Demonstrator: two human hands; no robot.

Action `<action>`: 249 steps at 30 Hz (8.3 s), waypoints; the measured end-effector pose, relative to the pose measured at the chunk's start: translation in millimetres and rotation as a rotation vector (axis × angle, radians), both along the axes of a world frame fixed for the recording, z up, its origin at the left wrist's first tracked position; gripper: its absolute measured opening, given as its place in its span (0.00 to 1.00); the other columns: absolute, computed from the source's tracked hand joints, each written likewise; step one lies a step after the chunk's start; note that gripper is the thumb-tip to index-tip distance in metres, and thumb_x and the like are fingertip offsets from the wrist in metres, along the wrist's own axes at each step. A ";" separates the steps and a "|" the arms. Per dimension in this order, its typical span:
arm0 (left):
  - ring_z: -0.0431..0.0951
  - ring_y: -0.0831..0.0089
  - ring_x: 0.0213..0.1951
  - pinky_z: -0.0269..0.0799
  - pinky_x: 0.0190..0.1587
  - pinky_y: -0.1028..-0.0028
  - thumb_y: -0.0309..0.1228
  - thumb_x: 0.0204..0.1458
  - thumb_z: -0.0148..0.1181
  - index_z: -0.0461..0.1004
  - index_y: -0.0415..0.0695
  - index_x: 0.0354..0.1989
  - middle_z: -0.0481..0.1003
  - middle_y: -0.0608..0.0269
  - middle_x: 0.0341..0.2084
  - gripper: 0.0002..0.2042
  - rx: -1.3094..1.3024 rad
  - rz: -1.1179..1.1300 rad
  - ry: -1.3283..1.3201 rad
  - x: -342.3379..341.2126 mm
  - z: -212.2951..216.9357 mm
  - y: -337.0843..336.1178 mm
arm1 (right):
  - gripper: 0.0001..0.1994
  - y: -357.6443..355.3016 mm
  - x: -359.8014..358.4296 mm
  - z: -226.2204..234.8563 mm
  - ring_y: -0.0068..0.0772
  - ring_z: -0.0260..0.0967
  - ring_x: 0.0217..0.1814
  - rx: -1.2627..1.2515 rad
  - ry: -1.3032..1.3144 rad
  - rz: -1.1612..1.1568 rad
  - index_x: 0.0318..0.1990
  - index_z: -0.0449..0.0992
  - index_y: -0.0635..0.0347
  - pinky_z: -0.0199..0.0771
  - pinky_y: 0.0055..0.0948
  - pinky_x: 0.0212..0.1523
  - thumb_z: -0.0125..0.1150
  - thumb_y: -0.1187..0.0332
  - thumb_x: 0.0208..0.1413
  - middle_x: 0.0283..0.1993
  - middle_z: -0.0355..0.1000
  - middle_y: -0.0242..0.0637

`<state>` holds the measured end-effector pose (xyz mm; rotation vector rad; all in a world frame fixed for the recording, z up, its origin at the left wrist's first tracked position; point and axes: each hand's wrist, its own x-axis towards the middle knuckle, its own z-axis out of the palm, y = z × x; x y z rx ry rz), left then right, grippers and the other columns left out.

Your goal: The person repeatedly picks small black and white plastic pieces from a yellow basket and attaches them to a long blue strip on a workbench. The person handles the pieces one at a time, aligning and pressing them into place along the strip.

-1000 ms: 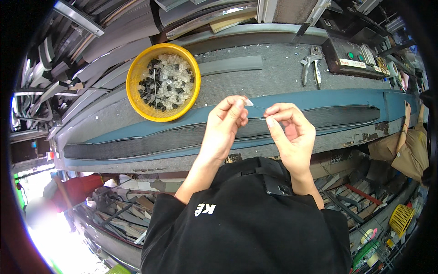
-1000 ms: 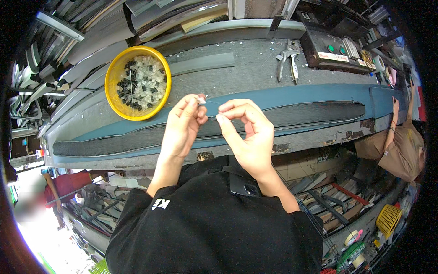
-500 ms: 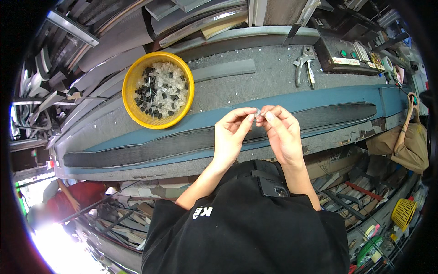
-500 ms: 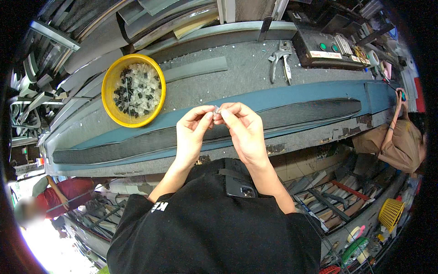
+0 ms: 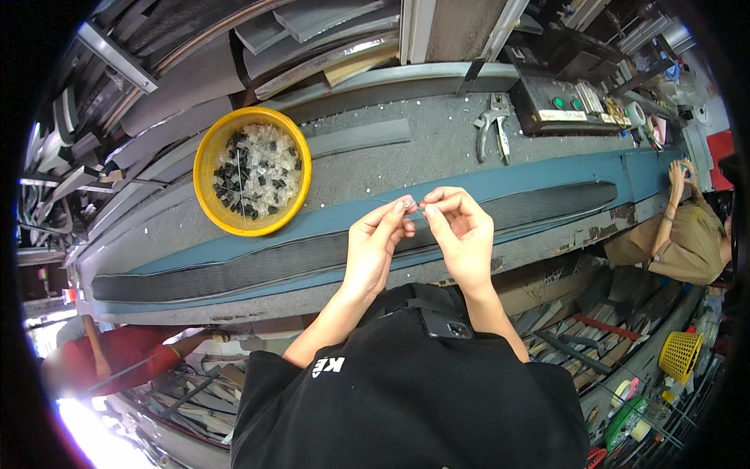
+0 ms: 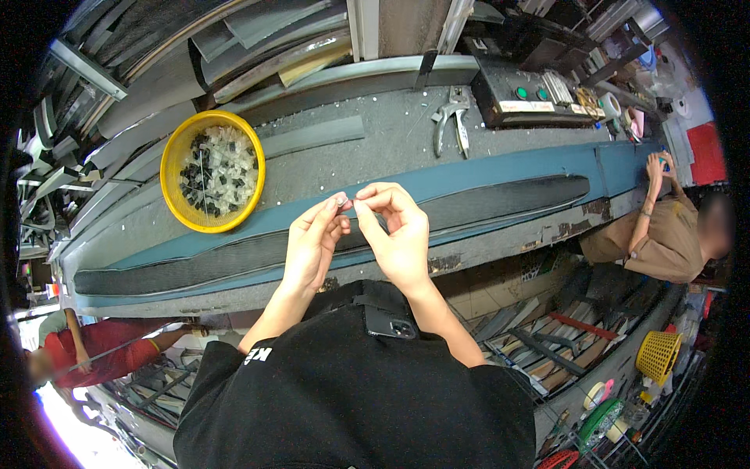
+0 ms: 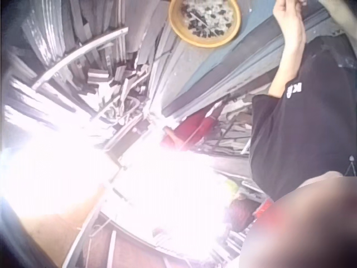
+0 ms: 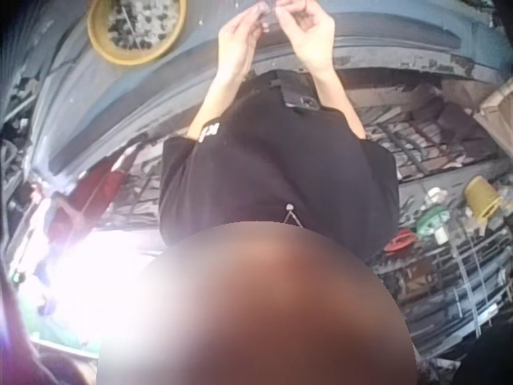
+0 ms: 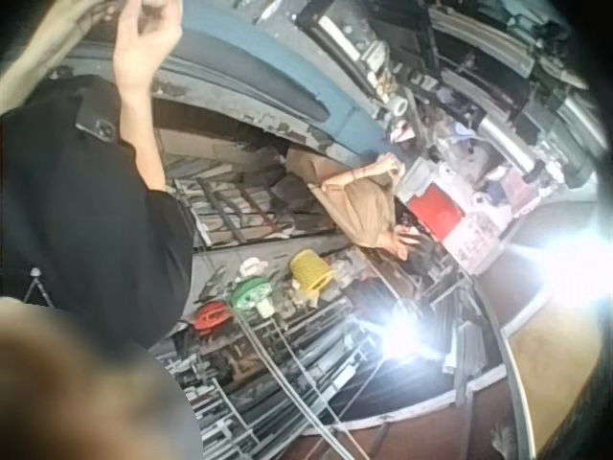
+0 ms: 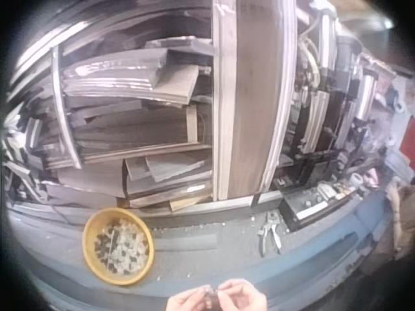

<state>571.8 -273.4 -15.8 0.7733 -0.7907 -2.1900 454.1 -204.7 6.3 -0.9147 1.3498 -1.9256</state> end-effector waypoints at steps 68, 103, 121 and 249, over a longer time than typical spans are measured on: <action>0.81 0.70 0.37 0.78 0.43 0.74 0.16 0.53 0.62 0.76 0.33 0.36 0.78 0.52 0.36 0.04 -0.570 0.261 -0.064 2.8 -2.8 20.0 | 0.03 7.8 20.5 -6.6 0.28 0.73 0.42 -0.060 0.230 -0.117 0.37 0.75 0.71 0.78 0.25 0.45 0.61 0.81 0.56 0.42 0.71 0.41; 0.78 0.72 0.38 0.75 0.43 0.75 0.15 0.49 0.65 0.76 0.34 0.33 0.77 0.55 0.34 0.05 -0.847 0.317 -0.230 8.1 -5.6 15.7 | 0.04 8.9 19.7 -5.1 0.29 0.73 0.37 0.009 0.413 -0.193 0.36 0.74 0.68 0.76 0.25 0.40 0.63 0.77 0.56 0.36 0.72 0.41; 0.80 0.72 0.35 0.75 0.41 0.75 0.16 0.44 0.69 0.79 0.35 0.32 0.79 0.56 0.31 0.06 -0.782 0.364 -0.217 5.9 -2.9 17.3 | 0.04 9.5 20.7 -4.5 0.27 0.73 0.38 0.010 0.340 -0.155 0.36 0.74 0.70 0.76 0.25 0.41 0.62 0.77 0.57 0.38 0.71 0.40; 0.77 0.77 0.31 0.73 0.33 0.75 0.28 0.39 0.71 0.85 0.51 0.30 0.78 0.60 0.46 0.07 -1.206 0.094 -0.154 31.1 23.8 -13.8 | 0.07 15.6 4.8 21.1 0.22 0.67 0.36 0.268 0.010 0.349 0.32 0.73 0.63 0.66 0.22 0.36 0.55 0.70 0.62 0.40 0.74 0.38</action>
